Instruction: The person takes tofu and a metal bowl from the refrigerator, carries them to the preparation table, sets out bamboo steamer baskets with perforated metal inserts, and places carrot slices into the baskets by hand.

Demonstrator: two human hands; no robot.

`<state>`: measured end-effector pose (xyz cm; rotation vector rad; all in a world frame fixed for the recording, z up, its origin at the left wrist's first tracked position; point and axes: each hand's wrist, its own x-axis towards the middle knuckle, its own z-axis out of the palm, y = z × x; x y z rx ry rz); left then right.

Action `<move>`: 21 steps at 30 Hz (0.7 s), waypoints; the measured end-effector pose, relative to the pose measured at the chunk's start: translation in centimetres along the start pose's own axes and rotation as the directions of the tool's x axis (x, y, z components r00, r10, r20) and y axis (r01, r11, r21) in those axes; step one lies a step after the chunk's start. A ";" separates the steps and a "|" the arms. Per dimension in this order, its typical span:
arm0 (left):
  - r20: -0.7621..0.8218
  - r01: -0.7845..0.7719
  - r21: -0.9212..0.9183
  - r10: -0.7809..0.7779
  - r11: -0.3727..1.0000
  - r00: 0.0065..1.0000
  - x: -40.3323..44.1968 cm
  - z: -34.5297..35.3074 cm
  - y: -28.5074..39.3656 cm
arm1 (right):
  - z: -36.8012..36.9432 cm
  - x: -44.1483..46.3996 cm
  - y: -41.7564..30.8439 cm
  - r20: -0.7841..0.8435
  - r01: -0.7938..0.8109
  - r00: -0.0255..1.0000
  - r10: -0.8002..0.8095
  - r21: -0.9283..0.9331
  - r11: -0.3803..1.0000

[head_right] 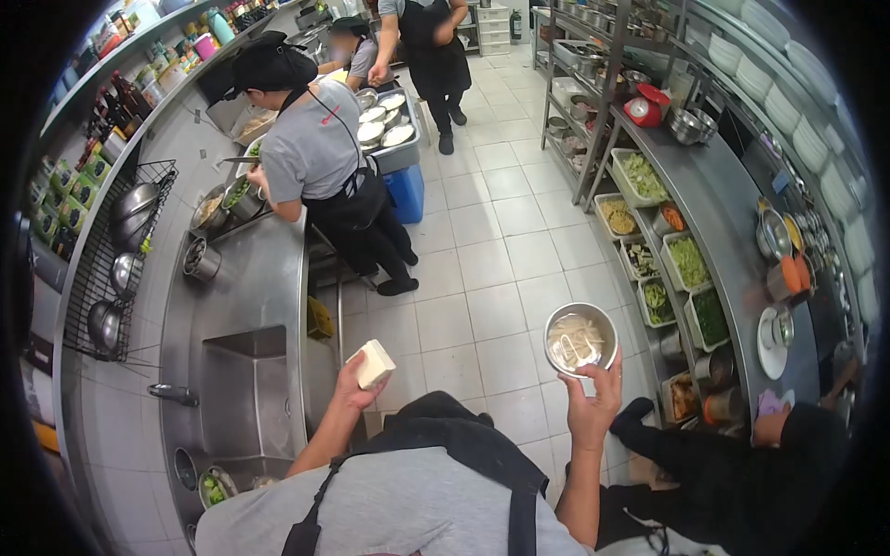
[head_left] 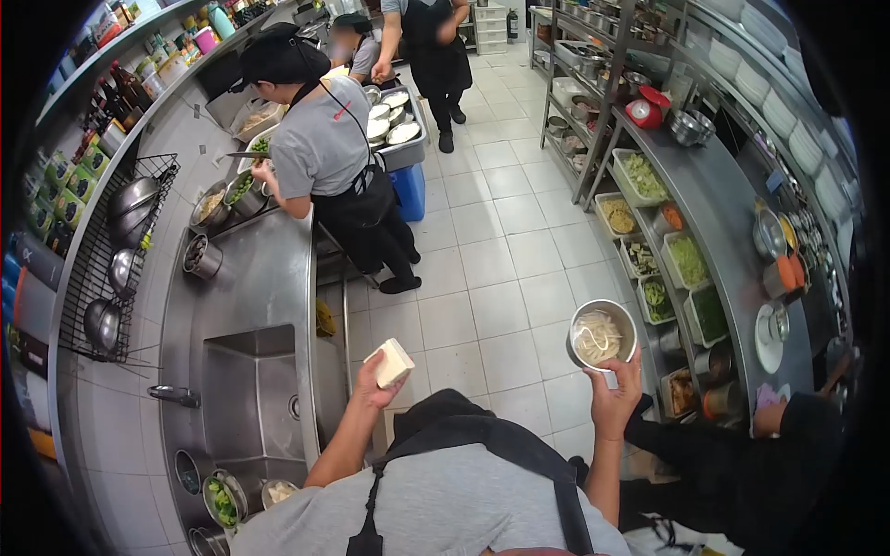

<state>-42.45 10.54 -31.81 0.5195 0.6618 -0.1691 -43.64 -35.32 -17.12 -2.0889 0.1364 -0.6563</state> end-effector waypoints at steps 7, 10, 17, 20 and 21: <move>-0.037 0.005 -0.008 -0.005 1.000 0.999 14.5 4.8 5.0 | 5.4 13.0 4.0 -0.075 0.033 0.996 -0.044 -0.130 0.991; -0.032 0.041 -0.027 -0.042 0.999 0.999 21.8 6.8 6.0 | 8.2 18.3 7.1 -0.081 -0.060 0.996 0.040 -0.258 0.964; 0.168 0.200 0.033 -0.202 0.979 0.965 39.1 21.4 10.1 | 15.7 33.6 9.8 -0.251 -0.253 0.940 0.232 -0.054 0.966; 0.208 0.219 0.074 -0.230 0.973 0.951 44.7 29.4 12.1 | 18.1 39.1 10.3 -0.311 -0.320 0.914 0.260 -0.159 0.934; 0.240 0.213 0.086 -0.228 0.973 0.944 46.8 32.2 12.4 | 19.2 41.2 10.5 -0.290 -0.281 0.930 0.227 -0.162 0.946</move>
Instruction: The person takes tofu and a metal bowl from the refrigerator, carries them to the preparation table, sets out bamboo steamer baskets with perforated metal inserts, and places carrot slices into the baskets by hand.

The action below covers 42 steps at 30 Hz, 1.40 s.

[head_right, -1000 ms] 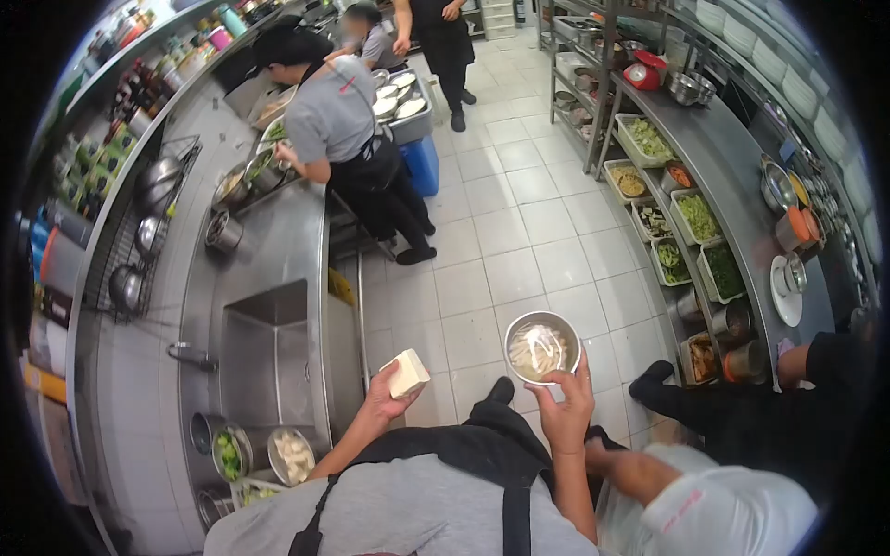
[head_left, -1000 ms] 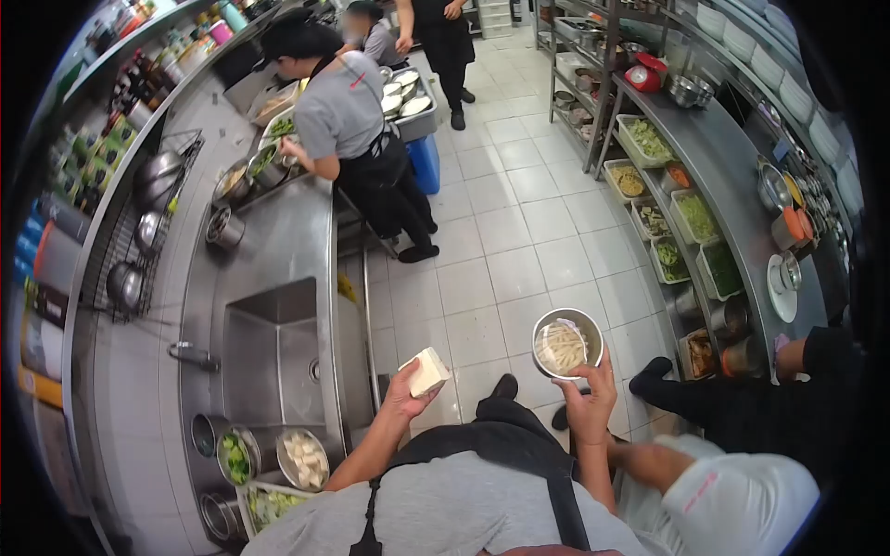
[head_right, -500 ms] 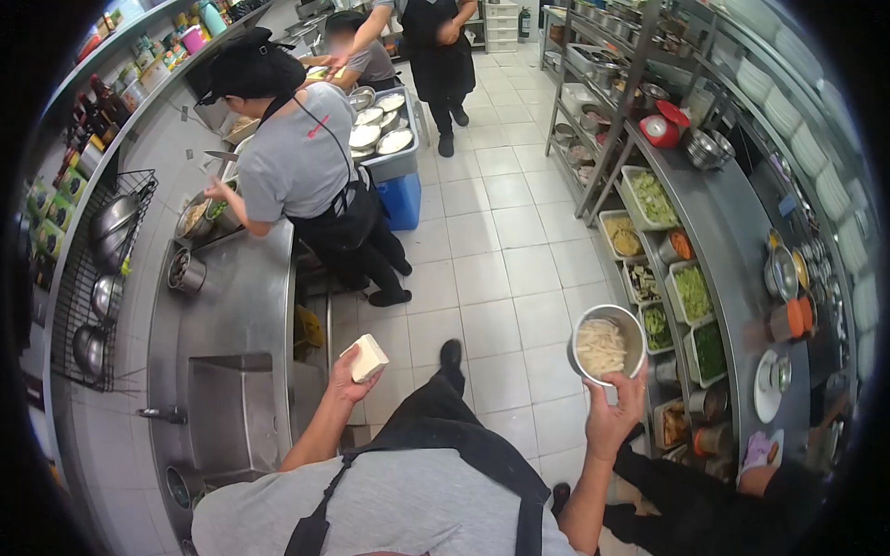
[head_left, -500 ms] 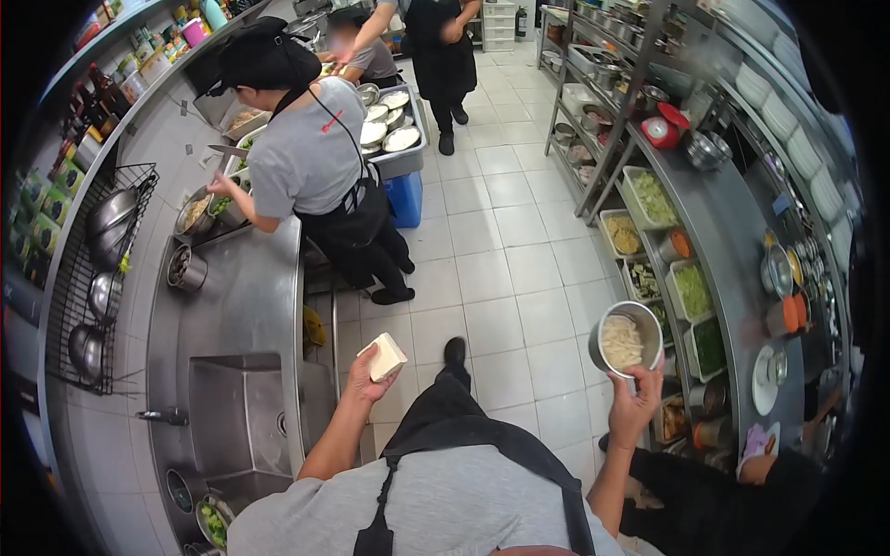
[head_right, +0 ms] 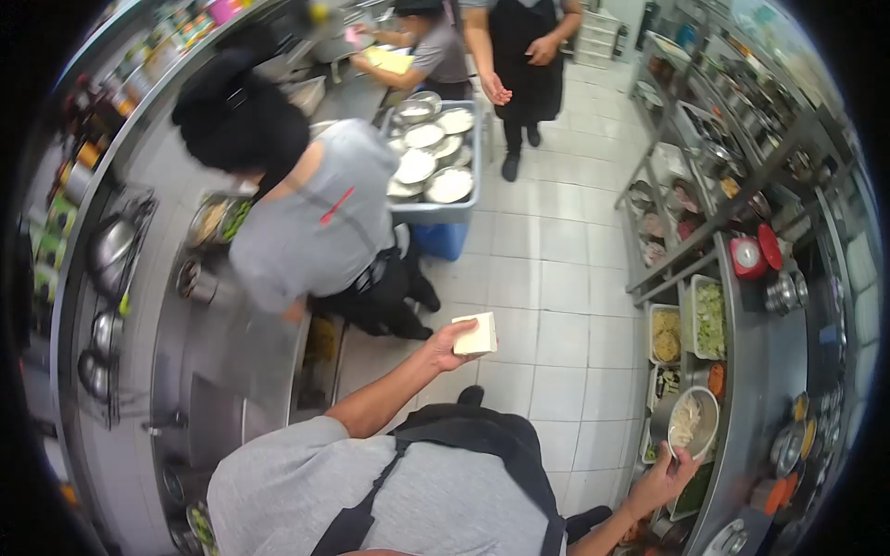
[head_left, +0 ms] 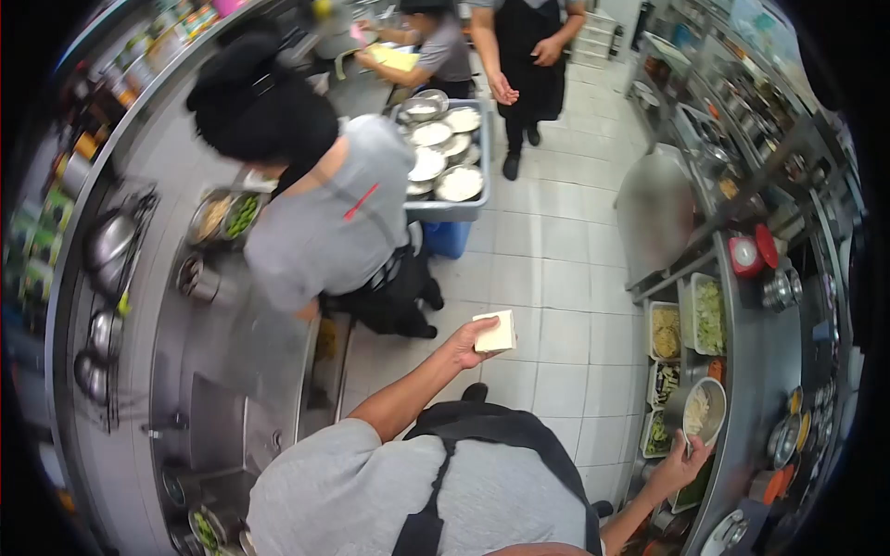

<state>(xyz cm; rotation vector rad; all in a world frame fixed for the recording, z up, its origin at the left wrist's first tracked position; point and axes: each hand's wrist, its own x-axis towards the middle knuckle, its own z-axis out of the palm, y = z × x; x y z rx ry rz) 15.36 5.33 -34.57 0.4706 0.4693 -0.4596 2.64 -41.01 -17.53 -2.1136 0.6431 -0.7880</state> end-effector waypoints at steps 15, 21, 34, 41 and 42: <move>-0.229 -0.181 -0.073 0.160 0.981 0.960 16.8 9.7 11.2 | 26.1 30.0 -4.0 0.071 0.302 0.943 -0.324 0.225 0.927; -0.338 -0.256 -0.083 0.214 0.963 0.916 20.7 11.6 13.4 | 36.9 39.5 -6.7 0.197 0.336 0.887 -0.419 0.348 0.875; -0.250 -0.268 -0.050 0.248 0.962 0.936 48.0 16.5 29.3 | 59.2 57.5 -15.8 0.276 0.337 0.851 -0.446 0.362 0.869; -0.028 -0.188 -0.055 0.187 0.981 0.982 70.7 31.2 42.8 | 68.9 66.4 -20.4 0.257 0.242 0.913 -0.318 0.288 0.927; 0.001 -0.185 -0.078 0.186 0.980 0.983 72.9 34.2 44.0 | 70.5 67.8 -20.4 0.241 0.247 0.912 -0.332 0.325 0.913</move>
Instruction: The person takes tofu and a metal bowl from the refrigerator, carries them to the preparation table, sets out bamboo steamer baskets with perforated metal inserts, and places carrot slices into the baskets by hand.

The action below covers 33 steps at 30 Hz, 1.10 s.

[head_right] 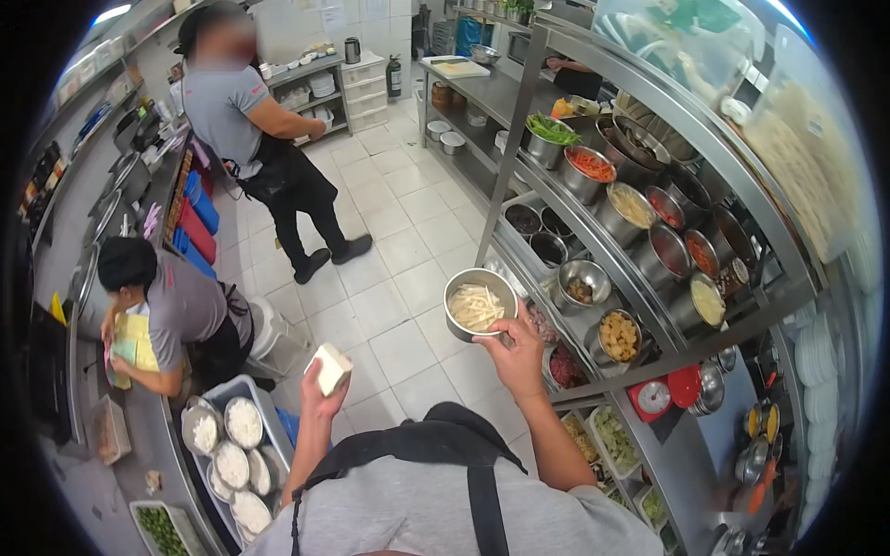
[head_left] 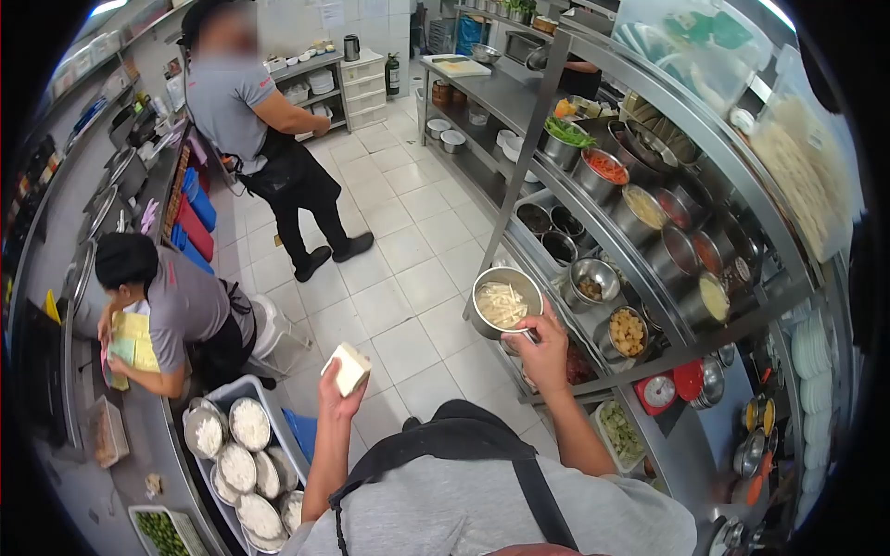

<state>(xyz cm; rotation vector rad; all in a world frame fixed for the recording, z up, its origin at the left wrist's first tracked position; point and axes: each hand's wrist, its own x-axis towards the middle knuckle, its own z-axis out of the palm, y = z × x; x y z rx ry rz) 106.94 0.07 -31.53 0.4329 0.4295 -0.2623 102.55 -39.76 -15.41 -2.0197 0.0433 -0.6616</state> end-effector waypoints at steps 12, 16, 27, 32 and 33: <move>-0.035 -0.080 0.054 0.082 0.995 0.996 22.9 9.1 10.5 | 13.7 25.0 11.3 -0.071 0.046 0.997 -0.044 0.028 0.999; -0.197 -0.120 0.031 0.124 0.992 0.972 25.9 6.5 13.2 | 17.9 34.8 14.2 -0.041 0.059 0.998 -0.057 0.048 0.997; -0.470 -0.147 -0.154 0.059 0.977 0.881 39.7 5.2 17.4 | 29.3 57.5 22.0 -0.086 0.046 0.995 -0.043 0.026 0.999; -0.452 -0.143 -0.132 0.069 0.981 0.889 54.9 7.3 20.9 | 34.0 67.5 25.9 -0.133 0.081 0.987 -0.092 -0.085 0.993; -0.442 -0.130 -0.131 0.060 0.983 0.895 59.4 8.4 22.0 | 34.8 70.0 26.7 -0.145 0.081 0.985 -0.094 -0.096 0.992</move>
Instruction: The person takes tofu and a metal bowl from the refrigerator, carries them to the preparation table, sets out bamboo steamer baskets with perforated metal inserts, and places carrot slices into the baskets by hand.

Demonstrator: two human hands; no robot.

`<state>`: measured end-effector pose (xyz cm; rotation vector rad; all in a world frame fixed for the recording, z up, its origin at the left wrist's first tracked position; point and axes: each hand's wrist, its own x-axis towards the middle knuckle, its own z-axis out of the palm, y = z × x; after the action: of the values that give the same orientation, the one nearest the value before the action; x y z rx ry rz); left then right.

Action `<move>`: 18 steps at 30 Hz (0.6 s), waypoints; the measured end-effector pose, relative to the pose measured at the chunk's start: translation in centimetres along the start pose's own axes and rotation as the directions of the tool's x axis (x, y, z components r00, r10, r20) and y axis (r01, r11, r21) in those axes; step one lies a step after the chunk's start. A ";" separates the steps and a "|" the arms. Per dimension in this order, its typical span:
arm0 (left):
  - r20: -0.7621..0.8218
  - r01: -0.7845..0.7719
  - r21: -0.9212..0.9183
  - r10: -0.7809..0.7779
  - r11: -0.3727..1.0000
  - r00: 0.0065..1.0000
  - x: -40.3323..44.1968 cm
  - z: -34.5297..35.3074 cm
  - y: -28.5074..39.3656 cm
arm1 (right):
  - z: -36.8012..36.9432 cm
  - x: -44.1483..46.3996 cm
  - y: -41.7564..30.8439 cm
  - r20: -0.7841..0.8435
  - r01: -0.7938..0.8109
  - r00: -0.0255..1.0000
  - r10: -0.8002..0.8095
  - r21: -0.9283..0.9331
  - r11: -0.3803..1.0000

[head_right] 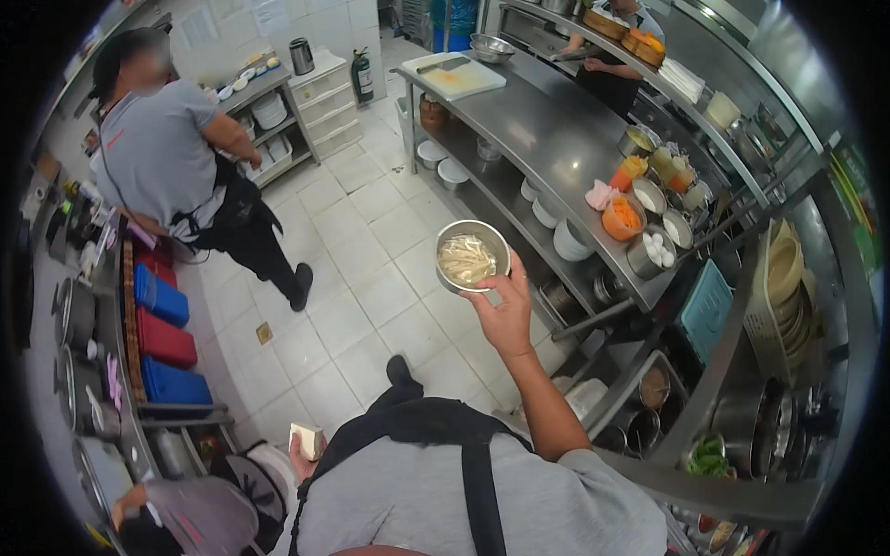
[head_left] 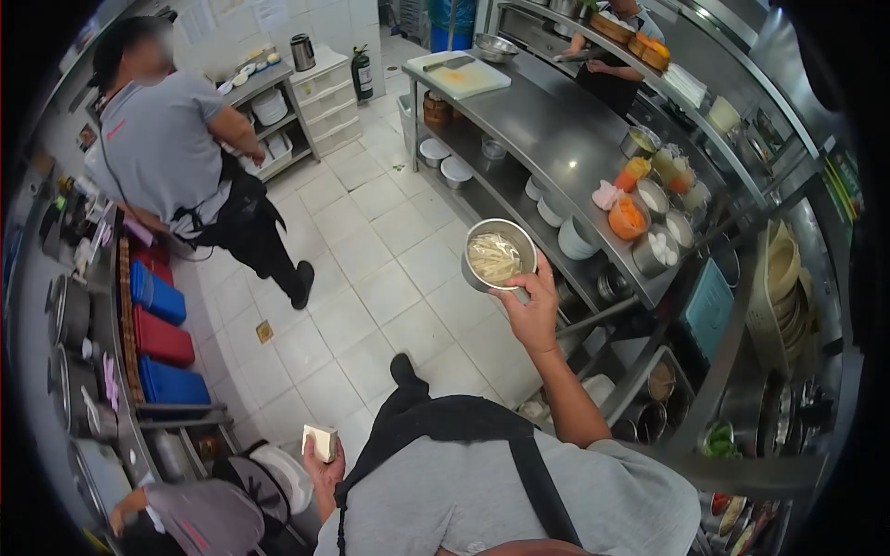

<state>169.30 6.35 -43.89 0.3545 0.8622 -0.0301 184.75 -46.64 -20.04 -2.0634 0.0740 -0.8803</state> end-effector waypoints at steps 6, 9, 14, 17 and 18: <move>0.131 0.036 0.128 -0.053 0.991 0.990 13.9 23.0 0.2 | 4.9 10.2 4.3 -0.052 -0.046 0.998 0.040 -0.133 0.990; 0.152 0.049 0.213 -0.083 0.976 0.985 19.2 34.4 -0.4 | 6.6 14.9 7.0 -0.097 -0.080 0.993 0.064 -0.175 0.981; 0.277 -0.017 0.319 -0.076 0.948 0.958 26.2 47.6 -3.0 | 8.9 22.5 15.7 -0.154 -0.129 0.984 0.094 -0.236 0.963; 0.270 0.074 0.330 -0.169 0.941 0.948 32.6 48.7 -3.7 | 10.8 27.4 22.6 -0.200 -0.180 0.972 0.126 -0.281 0.943; 0.216 0.084 0.294 -0.152 0.952 0.964 34.5 48.4 -4.0 | 11.4 28.5 24.6 -0.214 -0.204 0.965 0.151 -0.257 0.945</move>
<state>226.83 -8.80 -42.01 0.5553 0.6407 -0.3054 219.38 -64.14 -26.55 -2.1795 0.5080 -0.9976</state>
